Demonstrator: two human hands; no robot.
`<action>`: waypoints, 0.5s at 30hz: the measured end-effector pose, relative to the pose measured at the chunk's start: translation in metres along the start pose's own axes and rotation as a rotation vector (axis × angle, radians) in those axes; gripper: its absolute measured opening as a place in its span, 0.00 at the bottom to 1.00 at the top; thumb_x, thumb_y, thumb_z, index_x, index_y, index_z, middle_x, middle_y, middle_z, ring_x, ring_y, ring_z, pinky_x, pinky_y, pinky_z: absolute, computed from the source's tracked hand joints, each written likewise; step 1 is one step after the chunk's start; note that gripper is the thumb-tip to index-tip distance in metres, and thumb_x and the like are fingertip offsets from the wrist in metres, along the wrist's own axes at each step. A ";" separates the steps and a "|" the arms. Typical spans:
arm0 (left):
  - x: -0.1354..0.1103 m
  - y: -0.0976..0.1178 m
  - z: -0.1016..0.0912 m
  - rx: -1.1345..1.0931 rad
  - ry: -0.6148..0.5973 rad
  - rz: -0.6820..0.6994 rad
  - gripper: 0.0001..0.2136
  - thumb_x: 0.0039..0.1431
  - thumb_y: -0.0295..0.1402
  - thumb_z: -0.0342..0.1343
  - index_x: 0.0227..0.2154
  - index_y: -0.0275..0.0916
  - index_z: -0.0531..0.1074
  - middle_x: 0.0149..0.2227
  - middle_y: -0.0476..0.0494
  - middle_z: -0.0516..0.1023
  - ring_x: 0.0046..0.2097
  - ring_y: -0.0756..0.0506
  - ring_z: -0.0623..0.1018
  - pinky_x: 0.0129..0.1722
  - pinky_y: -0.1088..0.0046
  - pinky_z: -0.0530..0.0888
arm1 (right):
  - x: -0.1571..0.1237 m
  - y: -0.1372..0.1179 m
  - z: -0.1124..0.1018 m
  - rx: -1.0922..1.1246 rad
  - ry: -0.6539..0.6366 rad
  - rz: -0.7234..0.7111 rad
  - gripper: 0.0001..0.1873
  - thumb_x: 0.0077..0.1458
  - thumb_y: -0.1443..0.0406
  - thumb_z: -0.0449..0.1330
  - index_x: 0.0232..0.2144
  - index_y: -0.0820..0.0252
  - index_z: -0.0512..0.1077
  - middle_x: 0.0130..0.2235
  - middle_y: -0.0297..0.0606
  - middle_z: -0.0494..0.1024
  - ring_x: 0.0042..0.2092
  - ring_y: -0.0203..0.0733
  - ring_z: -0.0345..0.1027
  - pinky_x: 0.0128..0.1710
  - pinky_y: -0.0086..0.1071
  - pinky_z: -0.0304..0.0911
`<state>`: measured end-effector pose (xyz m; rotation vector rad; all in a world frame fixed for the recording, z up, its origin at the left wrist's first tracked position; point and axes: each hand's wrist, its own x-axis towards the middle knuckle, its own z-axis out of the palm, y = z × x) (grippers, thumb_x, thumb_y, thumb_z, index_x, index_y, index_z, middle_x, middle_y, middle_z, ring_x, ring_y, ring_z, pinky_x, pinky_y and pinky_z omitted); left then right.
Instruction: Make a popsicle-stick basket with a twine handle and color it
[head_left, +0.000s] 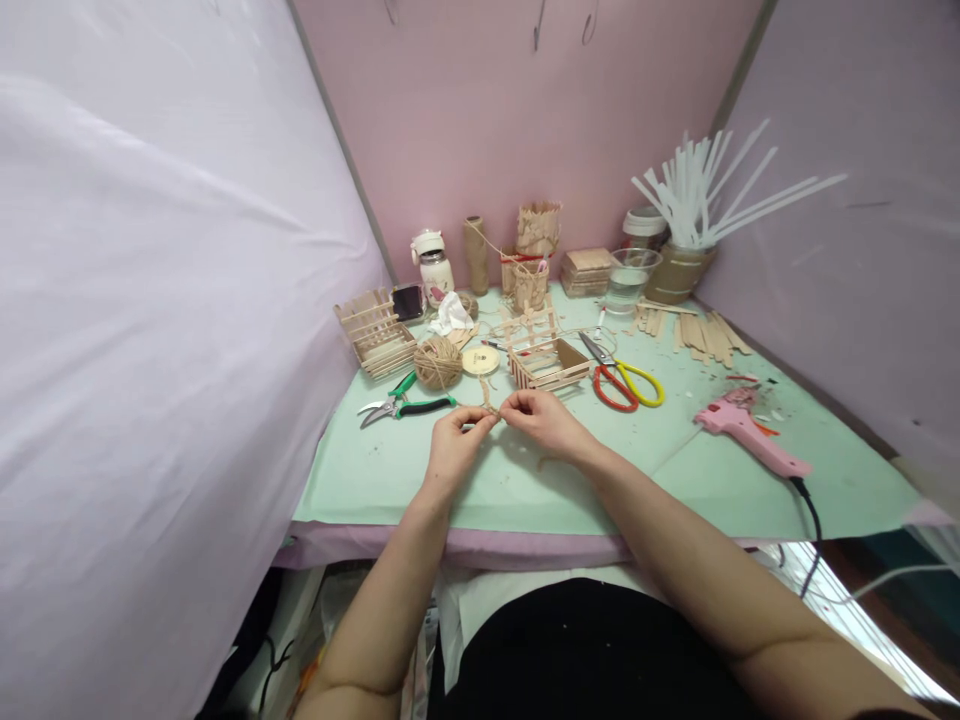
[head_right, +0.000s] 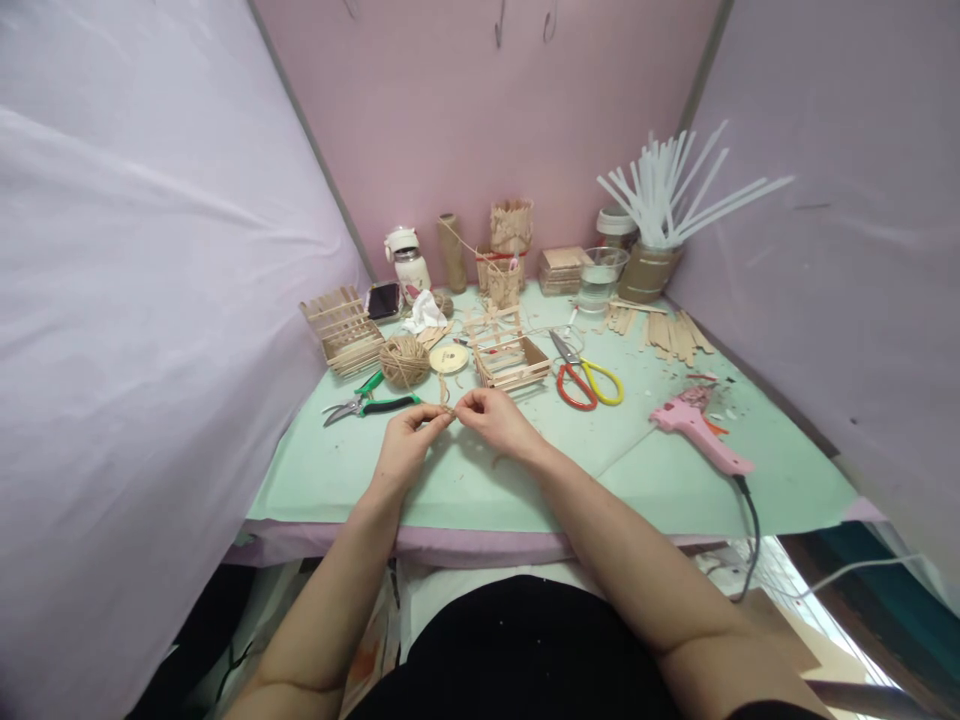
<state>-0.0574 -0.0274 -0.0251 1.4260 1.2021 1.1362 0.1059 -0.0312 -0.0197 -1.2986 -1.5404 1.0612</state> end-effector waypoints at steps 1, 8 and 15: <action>0.000 0.001 0.000 0.002 -0.001 0.003 0.07 0.45 0.36 0.64 0.24 0.38 0.80 0.30 0.43 0.81 0.37 0.43 0.76 0.38 0.71 0.69 | 0.000 0.000 0.000 -0.001 0.003 -0.003 0.12 0.48 0.59 0.58 0.24 0.62 0.72 0.25 0.32 0.71 0.28 0.33 0.59 0.28 0.28 0.55; -0.001 0.001 0.001 0.014 0.006 0.016 0.07 0.45 0.35 0.64 0.24 0.37 0.80 0.30 0.42 0.81 0.37 0.44 0.76 0.39 0.70 0.69 | 0.000 0.001 0.000 -0.020 0.032 -0.012 0.10 0.47 0.59 0.58 0.23 0.61 0.72 0.25 0.32 0.72 0.28 0.34 0.61 0.29 0.28 0.56; 0.000 0.001 0.000 -0.006 0.005 0.016 0.06 0.45 0.35 0.64 0.23 0.37 0.79 0.30 0.42 0.80 0.36 0.45 0.76 0.38 0.71 0.69 | -0.002 -0.003 0.001 -0.020 0.011 -0.007 0.09 0.47 0.60 0.57 0.24 0.61 0.71 0.25 0.32 0.70 0.28 0.34 0.59 0.29 0.29 0.54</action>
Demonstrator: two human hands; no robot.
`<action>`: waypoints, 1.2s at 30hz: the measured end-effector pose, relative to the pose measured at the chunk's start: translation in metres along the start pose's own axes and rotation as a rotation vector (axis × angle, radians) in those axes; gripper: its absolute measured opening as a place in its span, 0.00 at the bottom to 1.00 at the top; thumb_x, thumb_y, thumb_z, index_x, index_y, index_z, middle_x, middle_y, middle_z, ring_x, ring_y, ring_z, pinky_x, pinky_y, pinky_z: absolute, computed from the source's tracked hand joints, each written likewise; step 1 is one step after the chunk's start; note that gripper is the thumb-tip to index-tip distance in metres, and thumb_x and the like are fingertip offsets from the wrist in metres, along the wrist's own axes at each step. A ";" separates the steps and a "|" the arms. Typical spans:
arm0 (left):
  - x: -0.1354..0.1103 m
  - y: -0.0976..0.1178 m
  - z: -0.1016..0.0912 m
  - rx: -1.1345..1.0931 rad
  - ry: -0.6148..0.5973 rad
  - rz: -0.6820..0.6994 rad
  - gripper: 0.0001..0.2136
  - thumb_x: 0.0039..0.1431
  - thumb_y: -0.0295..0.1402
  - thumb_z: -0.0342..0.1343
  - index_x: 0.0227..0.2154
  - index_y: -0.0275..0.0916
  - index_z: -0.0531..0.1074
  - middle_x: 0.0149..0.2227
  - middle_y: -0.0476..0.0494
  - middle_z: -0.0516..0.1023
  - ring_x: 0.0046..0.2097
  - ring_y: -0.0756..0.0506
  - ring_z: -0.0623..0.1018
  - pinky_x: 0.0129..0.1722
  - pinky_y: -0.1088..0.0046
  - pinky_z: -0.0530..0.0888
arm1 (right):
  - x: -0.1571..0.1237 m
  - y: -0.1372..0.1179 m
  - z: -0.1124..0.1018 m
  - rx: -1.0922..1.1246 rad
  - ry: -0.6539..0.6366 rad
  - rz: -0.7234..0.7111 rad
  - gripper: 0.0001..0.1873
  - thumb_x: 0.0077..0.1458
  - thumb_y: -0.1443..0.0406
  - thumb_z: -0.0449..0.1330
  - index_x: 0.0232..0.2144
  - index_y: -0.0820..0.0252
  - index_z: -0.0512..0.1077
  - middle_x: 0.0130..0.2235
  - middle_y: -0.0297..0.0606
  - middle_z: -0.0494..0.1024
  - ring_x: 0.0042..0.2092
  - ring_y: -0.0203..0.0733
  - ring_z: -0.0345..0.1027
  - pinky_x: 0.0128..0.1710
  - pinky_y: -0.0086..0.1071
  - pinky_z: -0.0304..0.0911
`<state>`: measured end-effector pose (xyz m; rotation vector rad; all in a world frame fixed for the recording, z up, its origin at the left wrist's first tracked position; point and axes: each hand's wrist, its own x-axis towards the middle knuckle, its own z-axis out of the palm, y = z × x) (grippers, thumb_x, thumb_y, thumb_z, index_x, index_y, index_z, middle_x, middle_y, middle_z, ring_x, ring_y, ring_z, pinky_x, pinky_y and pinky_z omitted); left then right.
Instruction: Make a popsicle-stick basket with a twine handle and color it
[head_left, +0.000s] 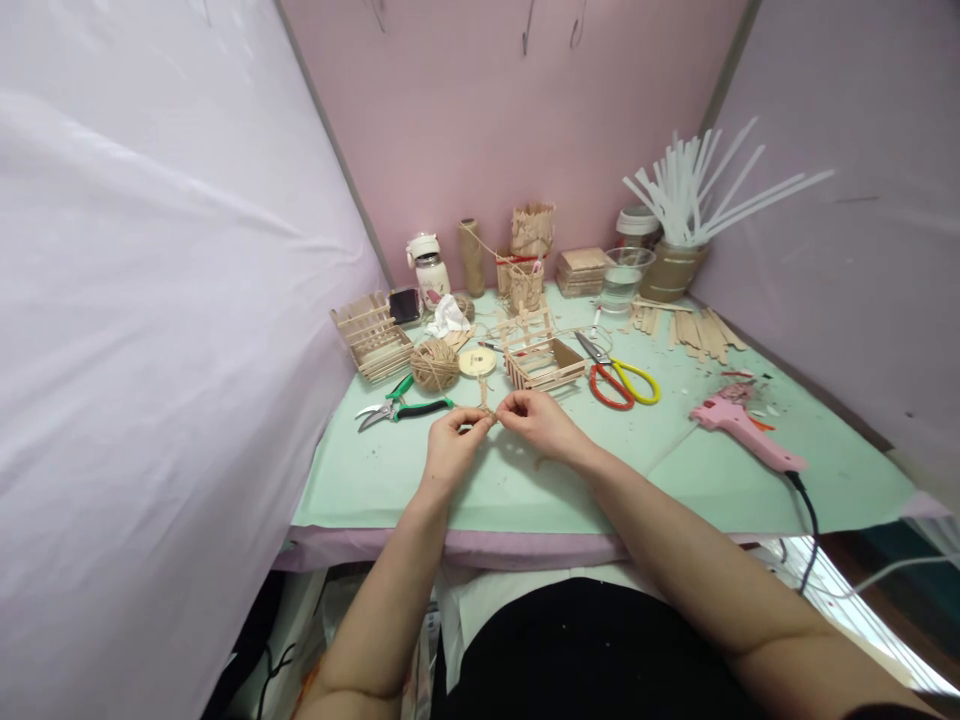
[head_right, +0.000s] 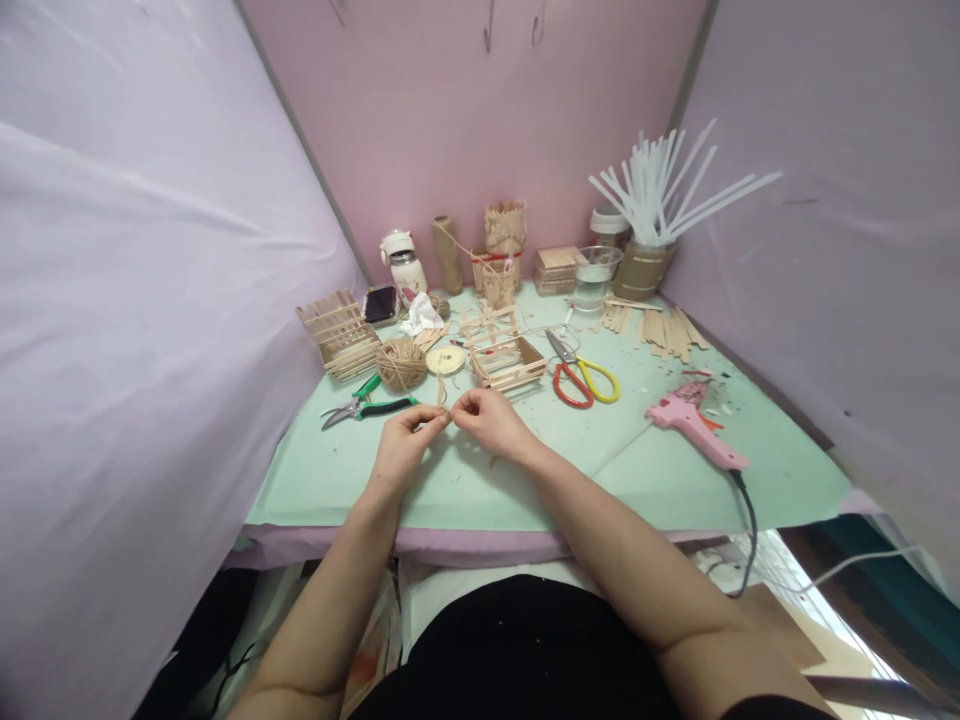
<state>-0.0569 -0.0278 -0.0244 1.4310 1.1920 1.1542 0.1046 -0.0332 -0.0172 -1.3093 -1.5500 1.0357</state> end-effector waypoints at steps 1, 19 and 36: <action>0.000 -0.001 0.000 -0.023 -0.004 -0.011 0.06 0.44 0.35 0.65 0.23 0.36 0.79 0.30 0.43 0.80 0.36 0.45 0.76 0.38 0.71 0.69 | 0.000 -0.001 -0.001 0.005 -0.010 0.005 0.10 0.47 0.60 0.57 0.24 0.61 0.71 0.24 0.31 0.69 0.27 0.33 0.58 0.28 0.29 0.53; 0.002 -0.004 -0.001 -0.131 0.002 -0.081 0.09 0.42 0.36 0.67 0.24 0.35 0.79 0.27 0.44 0.79 0.32 0.49 0.73 0.35 0.73 0.66 | 0.000 -0.003 -0.004 0.111 -0.059 0.063 0.14 0.48 0.56 0.60 0.26 0.62 0.74 0.25 0.32 0.71 0.27 0.33 0.59 0.27 0.28 0.53; 0.000 0.002 0.001 -0.329 -0.067 -0.216 0.12 0.38 0.37 0.70 0.24 0.34 0.79 0.25 0.47 0.77 0.28 0.52 0.70 0.31 0.76 0.64 | -0.001 -0.004 -0.002 0.151 0.008 0.081 0.13 0.46 0.56 0.60 0.24 0.62 0.73 0.23 0.30 0.70 0.25 0.32 0.58 0.26 0.28 0.52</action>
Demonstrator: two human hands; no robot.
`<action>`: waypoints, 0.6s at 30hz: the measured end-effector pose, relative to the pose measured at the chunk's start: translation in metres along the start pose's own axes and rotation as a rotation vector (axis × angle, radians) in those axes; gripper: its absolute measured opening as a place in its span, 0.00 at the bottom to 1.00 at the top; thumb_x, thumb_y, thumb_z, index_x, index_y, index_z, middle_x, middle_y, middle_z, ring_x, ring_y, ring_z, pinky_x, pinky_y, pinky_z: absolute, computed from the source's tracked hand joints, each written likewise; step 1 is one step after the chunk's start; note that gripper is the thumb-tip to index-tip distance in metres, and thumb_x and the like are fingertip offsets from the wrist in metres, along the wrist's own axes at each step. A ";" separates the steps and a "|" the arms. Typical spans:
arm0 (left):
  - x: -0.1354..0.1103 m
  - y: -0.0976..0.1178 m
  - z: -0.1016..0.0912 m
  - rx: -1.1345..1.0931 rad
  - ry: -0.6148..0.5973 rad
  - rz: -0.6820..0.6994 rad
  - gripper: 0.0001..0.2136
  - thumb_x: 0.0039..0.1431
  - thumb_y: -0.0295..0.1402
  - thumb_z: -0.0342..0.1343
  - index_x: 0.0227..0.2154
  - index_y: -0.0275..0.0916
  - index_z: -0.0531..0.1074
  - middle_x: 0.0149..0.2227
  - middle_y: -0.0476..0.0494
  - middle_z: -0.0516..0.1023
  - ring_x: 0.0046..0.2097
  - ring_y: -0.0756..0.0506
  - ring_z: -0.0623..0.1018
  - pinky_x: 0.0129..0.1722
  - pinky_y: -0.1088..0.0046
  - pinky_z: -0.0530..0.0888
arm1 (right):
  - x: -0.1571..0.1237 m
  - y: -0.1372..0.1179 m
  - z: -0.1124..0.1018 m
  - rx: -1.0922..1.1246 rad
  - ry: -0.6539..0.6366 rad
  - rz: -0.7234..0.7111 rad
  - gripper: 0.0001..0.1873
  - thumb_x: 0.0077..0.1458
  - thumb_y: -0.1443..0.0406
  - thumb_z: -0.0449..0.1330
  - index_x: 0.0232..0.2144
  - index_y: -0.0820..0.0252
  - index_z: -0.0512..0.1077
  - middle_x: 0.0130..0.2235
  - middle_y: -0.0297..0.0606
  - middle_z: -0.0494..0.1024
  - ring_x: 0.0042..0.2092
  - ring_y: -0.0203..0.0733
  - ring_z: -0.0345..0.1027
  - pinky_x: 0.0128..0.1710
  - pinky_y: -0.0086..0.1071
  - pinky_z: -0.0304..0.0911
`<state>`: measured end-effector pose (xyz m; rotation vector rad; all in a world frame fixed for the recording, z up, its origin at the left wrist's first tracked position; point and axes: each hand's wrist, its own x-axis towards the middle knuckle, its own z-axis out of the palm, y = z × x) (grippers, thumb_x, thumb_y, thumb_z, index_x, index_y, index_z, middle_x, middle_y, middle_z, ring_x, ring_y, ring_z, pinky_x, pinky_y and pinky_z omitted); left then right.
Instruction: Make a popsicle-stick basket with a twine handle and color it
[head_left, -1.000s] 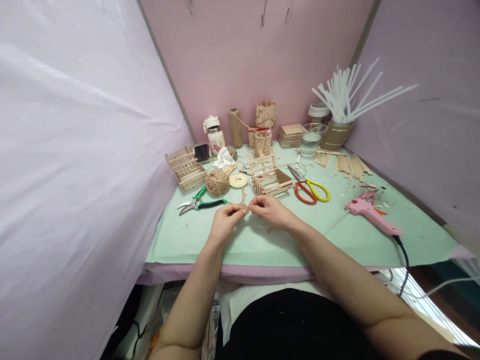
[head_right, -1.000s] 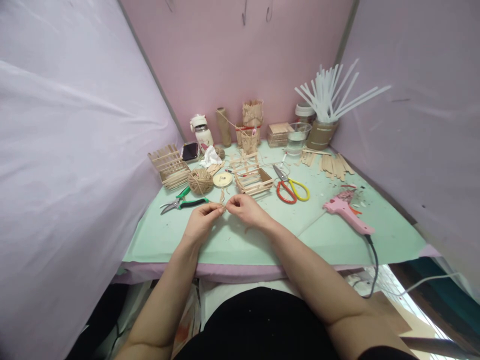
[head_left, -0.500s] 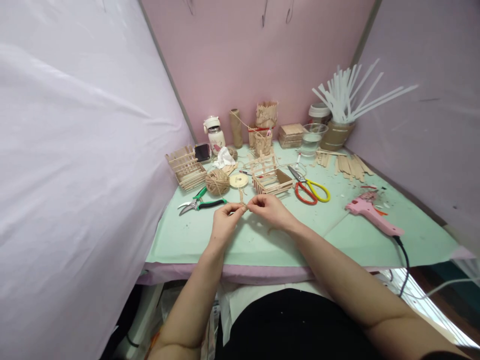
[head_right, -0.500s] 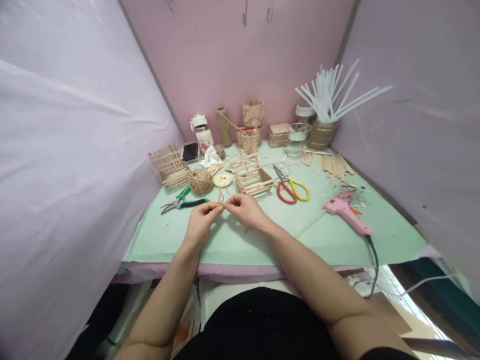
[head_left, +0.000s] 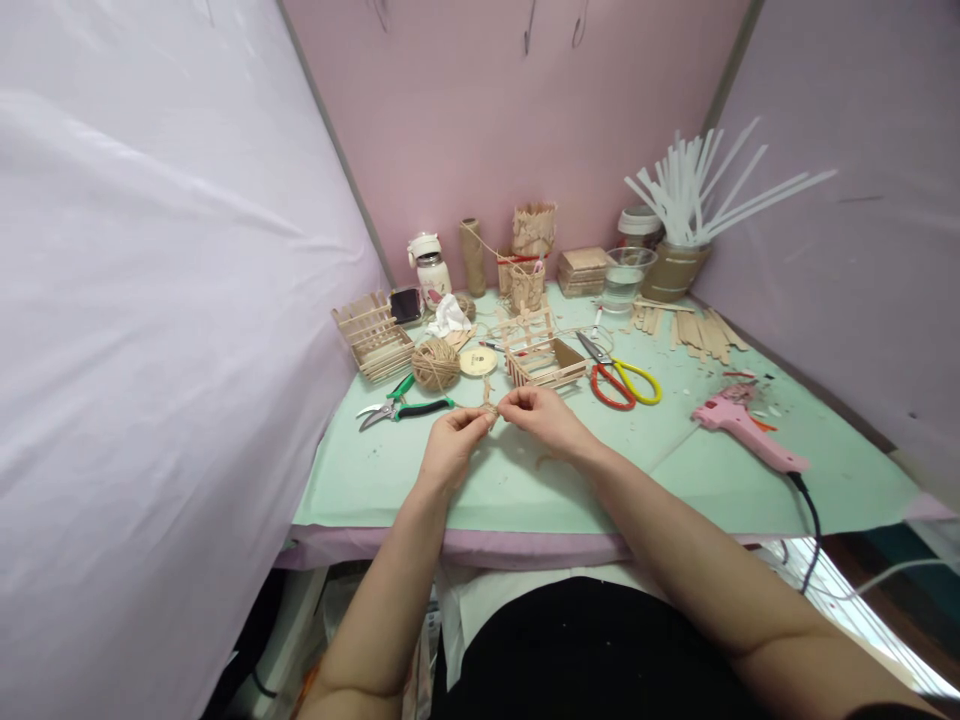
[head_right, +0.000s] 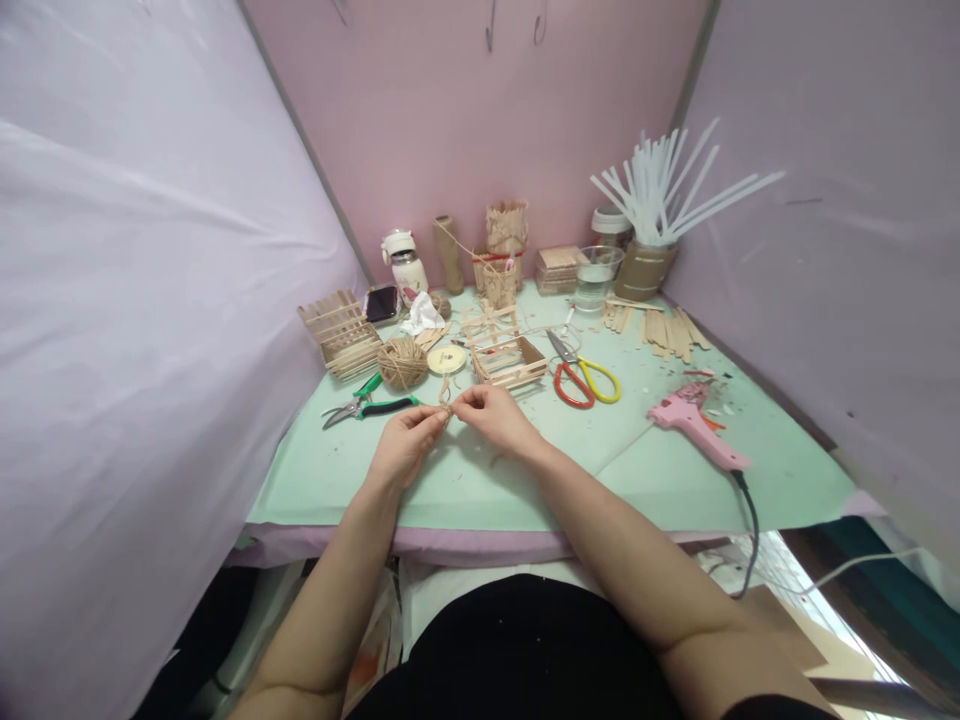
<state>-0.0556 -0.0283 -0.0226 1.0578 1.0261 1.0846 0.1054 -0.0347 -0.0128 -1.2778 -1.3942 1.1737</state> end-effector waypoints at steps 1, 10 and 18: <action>0.000 -0.001 0.000 0.045 0.024 0.026 0.12 0.39 0.37 0.70 0.25 0.34 0.79 0.25 0.47 0.77 0.28 0.52 0.70 0.31 0.76 0.64 | 0.000 0.001 0.001 -0.014 0.024 -0.018 0.13 0.45 0.57 0.60 0.24 0.62 0.73 0.24 0.31 0.71 0.27 0.33 0.59 0.27 0.28 0.53; 0.000 -0.004 -0.001 0.052 -0.032 0.103 0.11 0.42 0.38 0.68 0.24 0.35 0.77 0.25 0.48 0.76 0.29 0.52 0.70 0.33 0.76 0.66 | 0.001 0.000 0.003 0.287 -0.169 0.155 0.12 0.42 0.57 0.62 0.22 0.60 0.68 0.18 0.25 0.61 0.22 0.29 0.50 0.23 0.27 0.46; -0.003 0.009 0.009 -0.136 0.029 -0.005 0.17 0.36 0.40 0.71 0.28 0.34 0.77 0.30 0.46 0.77 0.30 0.52 0.71 0.32 0.76 0.66 | -0.006 -0.005 0.003 0.035 -0.053 -0.014 0.11 0.47 0.58 0.60 0.23 0.61 0.70 0.23 0.28 0.67 0.26 0.31 0.56 0.28 0.28 0.53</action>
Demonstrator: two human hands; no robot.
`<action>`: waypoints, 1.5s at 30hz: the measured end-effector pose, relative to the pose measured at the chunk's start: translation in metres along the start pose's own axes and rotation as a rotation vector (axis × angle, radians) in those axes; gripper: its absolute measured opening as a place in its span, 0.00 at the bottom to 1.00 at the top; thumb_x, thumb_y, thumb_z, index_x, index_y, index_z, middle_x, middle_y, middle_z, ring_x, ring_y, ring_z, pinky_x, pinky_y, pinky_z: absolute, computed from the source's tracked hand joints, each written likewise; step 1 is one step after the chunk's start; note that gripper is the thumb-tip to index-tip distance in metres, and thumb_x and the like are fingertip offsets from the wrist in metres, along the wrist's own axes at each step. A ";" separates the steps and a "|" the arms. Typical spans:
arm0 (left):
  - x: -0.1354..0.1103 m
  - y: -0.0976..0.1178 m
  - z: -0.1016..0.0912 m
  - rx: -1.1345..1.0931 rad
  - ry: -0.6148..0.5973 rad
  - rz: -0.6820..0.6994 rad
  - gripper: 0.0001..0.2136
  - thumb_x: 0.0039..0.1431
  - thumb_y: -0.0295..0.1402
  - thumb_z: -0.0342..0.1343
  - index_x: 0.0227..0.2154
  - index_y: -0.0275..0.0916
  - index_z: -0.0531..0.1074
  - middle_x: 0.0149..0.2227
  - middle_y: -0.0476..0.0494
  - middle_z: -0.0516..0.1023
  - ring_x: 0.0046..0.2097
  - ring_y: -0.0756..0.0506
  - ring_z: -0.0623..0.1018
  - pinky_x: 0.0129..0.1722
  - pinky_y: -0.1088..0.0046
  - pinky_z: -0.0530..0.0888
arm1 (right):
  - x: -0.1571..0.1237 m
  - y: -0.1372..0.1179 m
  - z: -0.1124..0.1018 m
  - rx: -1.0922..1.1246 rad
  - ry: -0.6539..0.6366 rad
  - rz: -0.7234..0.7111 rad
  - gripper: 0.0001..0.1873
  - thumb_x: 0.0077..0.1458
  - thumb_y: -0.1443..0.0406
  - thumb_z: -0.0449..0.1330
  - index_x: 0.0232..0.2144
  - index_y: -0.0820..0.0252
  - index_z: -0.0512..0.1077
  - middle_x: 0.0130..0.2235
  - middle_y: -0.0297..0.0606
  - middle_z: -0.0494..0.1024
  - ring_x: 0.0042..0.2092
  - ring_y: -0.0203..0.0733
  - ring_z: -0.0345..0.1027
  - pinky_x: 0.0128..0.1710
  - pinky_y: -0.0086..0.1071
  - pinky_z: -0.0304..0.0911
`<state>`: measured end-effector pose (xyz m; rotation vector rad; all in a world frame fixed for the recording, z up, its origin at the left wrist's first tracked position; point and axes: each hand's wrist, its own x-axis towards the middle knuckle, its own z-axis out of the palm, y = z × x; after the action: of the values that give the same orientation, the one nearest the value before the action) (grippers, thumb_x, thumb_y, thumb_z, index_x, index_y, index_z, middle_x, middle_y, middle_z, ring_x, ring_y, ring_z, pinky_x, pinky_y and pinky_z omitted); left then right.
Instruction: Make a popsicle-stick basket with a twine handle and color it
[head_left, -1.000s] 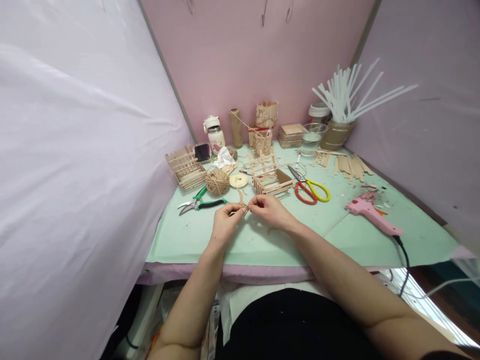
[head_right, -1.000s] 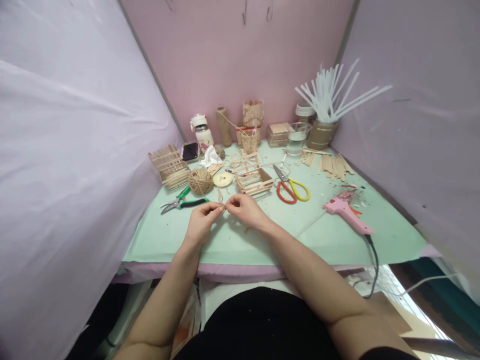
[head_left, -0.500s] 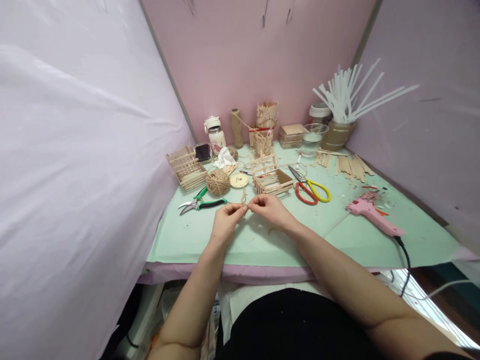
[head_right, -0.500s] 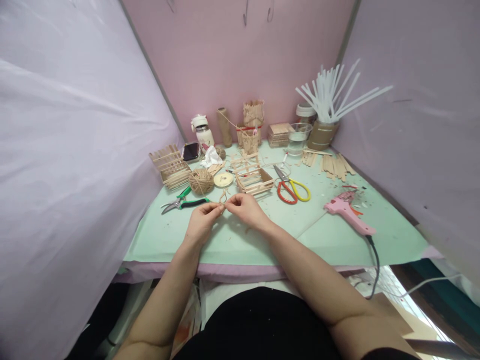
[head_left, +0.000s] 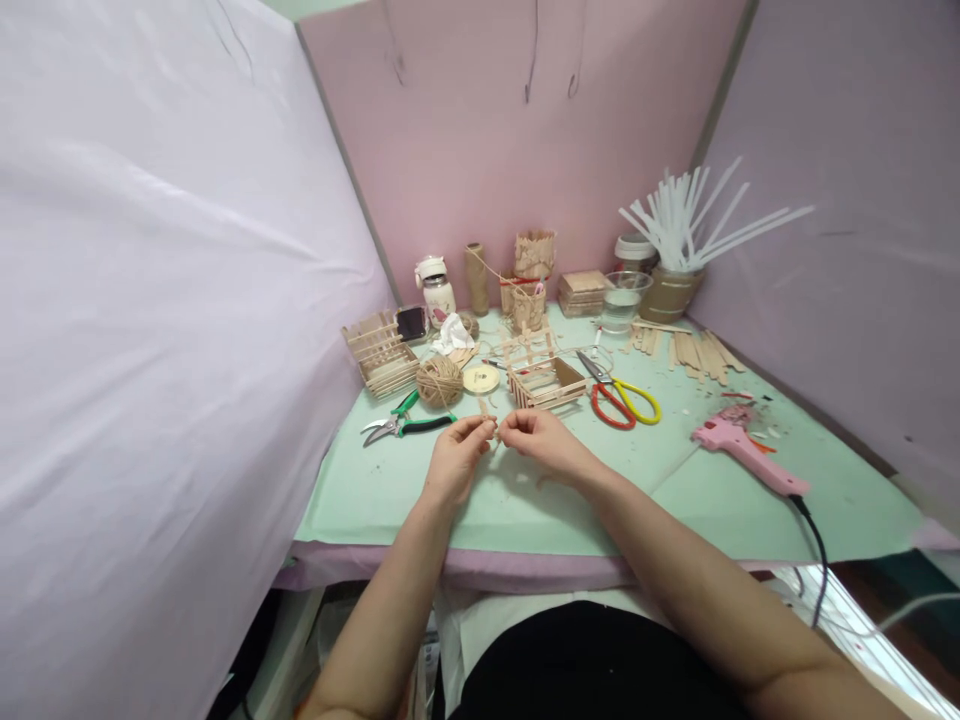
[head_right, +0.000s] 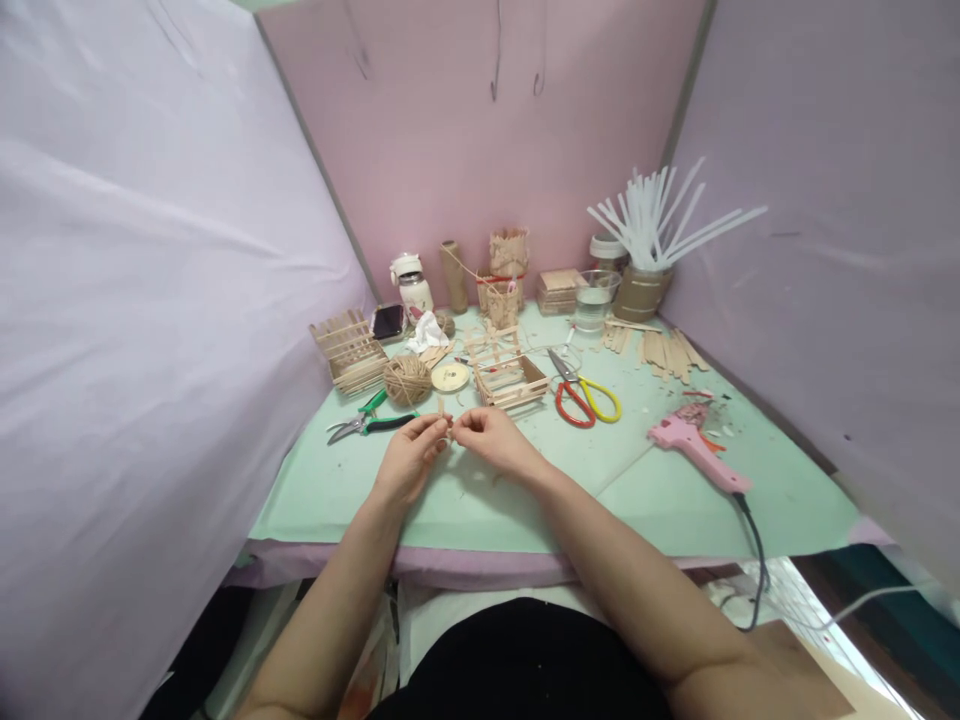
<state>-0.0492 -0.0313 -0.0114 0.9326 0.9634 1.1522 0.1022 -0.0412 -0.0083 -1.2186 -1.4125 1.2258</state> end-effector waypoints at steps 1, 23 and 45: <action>0.000 0.001 0.001 -0.010 0.010 0.003 0.17 0.34 0.39 0.72 0.26 0.34 0.76 0.29 0.47 0.76 0.29 0.53 0.70 0.31 0.76 0.66 | -0.002 0.000 0.000 -0.022 0.005 -0.010 0.11 0.47 0.59 0.60 0.23 0.61 0.71 0.23 0.28 0.68 0.26 0.31 0.57 0.28 0.28 0.54; 0.044 0.068 0.025 0.594 -0.365 0.220 0.23 0.57 0.51 0.54 0.46 0.37 0.74 0.25 0.47 0.74 0.22 0.51 0.68 0.22 0.75 0.62 | -0.029 -0.032 -0.066 -0.182 0.233 -0.158 0.12 0.50 0.56 0.61 0.28 0.60 0.73 0.27 0.33 0.74 0.28 0.35 0.61 0.29 0.31 0.57; 0.155 0.085 0.153 1.377 -0.601 0.386 0.07 0.38 0.19 0.59 0.14 0.38 0.74 0.18 0.47 0.73 0.25 0.48 0.69 0.29 0.73 0.63 | 0.018 -0.007 -0.134 -0.157 0.461 -0.041 0.10 0.44 0.62 0.63 0.31 0.58 0.69 0.26 0.33 0.75 0.29 0.38 0.68 0.31 0.31 0.61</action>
<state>0.0920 0.1204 0.0975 2.4689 1.0229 0.2699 0.2311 -0.0064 0.0162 -1.4604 -1.1938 0.7490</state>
